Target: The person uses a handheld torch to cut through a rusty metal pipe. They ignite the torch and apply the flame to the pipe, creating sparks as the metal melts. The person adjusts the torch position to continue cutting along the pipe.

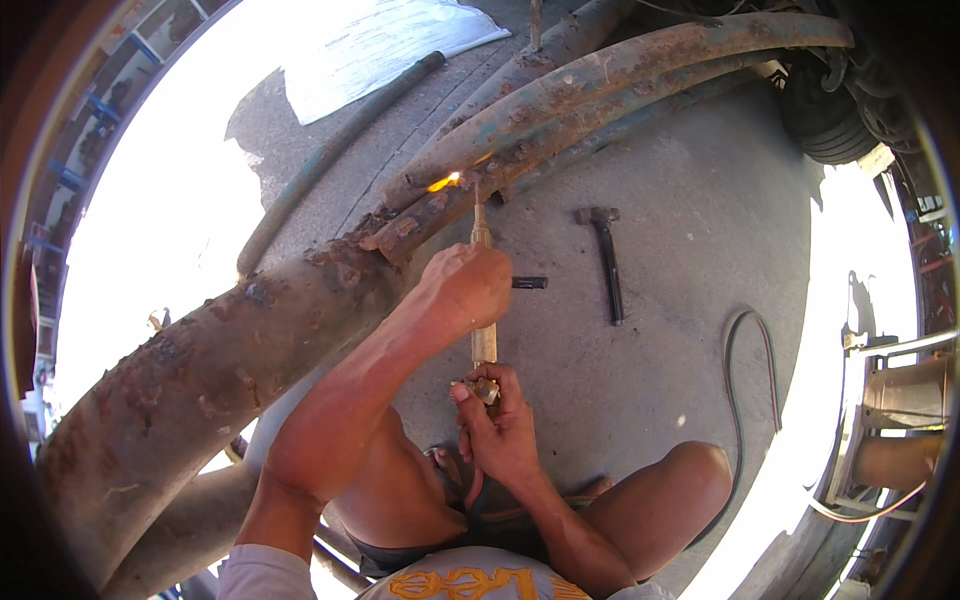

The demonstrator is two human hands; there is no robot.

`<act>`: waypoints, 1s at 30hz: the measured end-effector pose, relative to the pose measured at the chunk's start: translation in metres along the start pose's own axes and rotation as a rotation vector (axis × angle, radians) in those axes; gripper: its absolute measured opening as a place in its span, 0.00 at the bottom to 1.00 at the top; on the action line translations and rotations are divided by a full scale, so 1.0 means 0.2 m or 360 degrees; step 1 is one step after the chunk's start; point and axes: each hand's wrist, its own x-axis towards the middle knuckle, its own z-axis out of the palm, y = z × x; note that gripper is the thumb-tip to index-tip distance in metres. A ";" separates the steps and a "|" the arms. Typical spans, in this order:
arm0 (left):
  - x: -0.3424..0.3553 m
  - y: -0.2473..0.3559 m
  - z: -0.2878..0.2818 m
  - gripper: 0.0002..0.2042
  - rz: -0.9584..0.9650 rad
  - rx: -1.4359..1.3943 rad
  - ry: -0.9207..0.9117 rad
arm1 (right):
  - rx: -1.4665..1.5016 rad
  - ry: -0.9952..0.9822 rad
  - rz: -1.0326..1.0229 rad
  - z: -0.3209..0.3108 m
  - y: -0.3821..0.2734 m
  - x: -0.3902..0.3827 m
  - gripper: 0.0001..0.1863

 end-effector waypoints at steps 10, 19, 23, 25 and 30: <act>0.00 0.00 -0.01 0.09 -0.0034 -0.0009 -0.0046 | 0.0006 -0.0007 -0.0065 0.00 0.01 0.00 0.14; 0.00 0.00 -0.01 0.08 -0.0006 -0.0006 -0.0038 | -0.0067 -0.0059 -0.0091 -0.02 0.02 0.01 0.15; 0.00 0.00 -0.01 0.08 -0.0016 -0.0002 -0.0041 | -0.0076 -0.0064 -0.0099 -0.02 0.02 0.01 0.15; 0.00 0.01 -0.01 0.08 -0.0020 0.0014 -0.0054 | -0.0063 -0.0051 -0.0093 -0.02 0.01 0.00 0.15; 0.00 0.00 -0.01 0.08 -0.0015 0.0005 -0.0037 | -0.0030 -0.0017 -0.0050 -0.01 0.01 0.00 0.15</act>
